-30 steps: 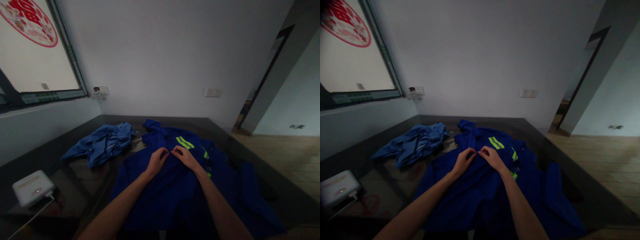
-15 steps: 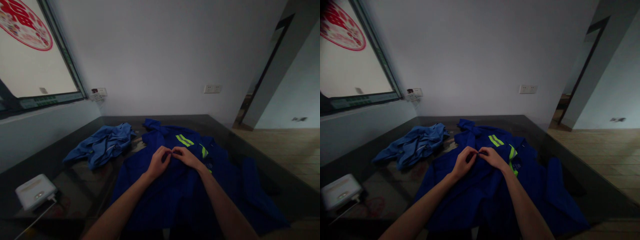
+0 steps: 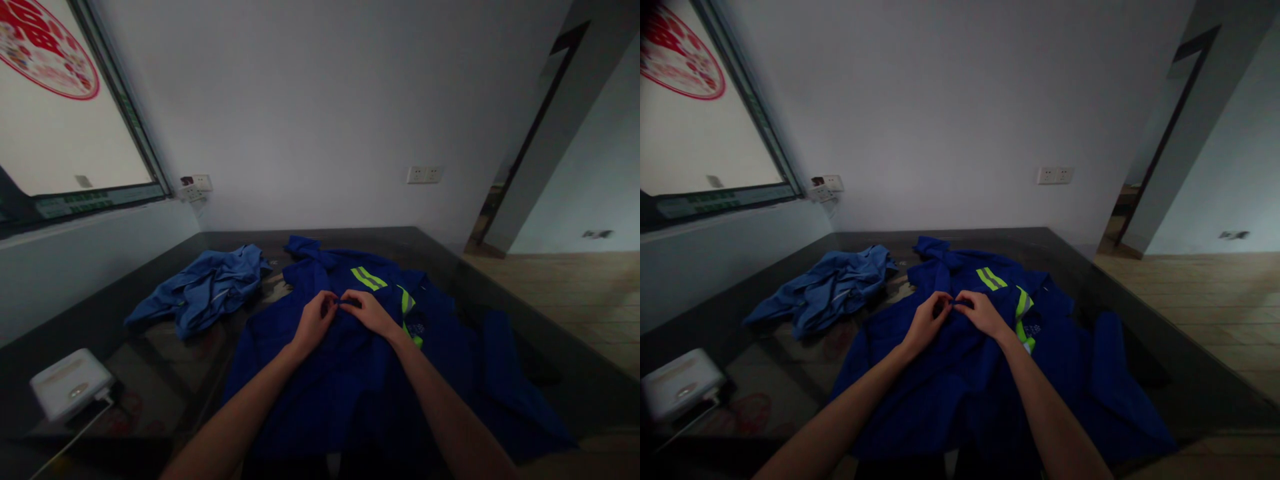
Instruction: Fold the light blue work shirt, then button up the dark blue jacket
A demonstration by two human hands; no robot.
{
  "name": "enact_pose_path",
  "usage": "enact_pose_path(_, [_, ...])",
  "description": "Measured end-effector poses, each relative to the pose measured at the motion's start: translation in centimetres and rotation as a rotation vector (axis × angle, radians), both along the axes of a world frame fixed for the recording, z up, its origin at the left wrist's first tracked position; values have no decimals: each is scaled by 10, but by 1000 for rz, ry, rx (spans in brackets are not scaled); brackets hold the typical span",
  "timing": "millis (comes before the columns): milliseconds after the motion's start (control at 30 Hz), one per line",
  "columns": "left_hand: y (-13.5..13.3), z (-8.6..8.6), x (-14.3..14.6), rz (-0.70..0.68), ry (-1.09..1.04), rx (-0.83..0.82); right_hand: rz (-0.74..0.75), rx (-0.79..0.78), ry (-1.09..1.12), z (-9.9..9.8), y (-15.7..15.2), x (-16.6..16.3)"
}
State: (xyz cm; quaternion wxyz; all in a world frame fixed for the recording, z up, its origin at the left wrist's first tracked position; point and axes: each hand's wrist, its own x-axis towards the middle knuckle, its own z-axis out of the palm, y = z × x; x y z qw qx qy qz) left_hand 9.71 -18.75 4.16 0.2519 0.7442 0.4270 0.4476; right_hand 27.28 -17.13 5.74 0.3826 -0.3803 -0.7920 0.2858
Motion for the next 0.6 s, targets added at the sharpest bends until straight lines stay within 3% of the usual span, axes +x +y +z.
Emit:
enact_pose_path(267, [4,-2,-1,-3,-23,21,-70,19,-41,3,-2,-2])
enact_pose_path(600, [5,-8,-4,57,150,178,-88,62,-41,2,-7,-8])
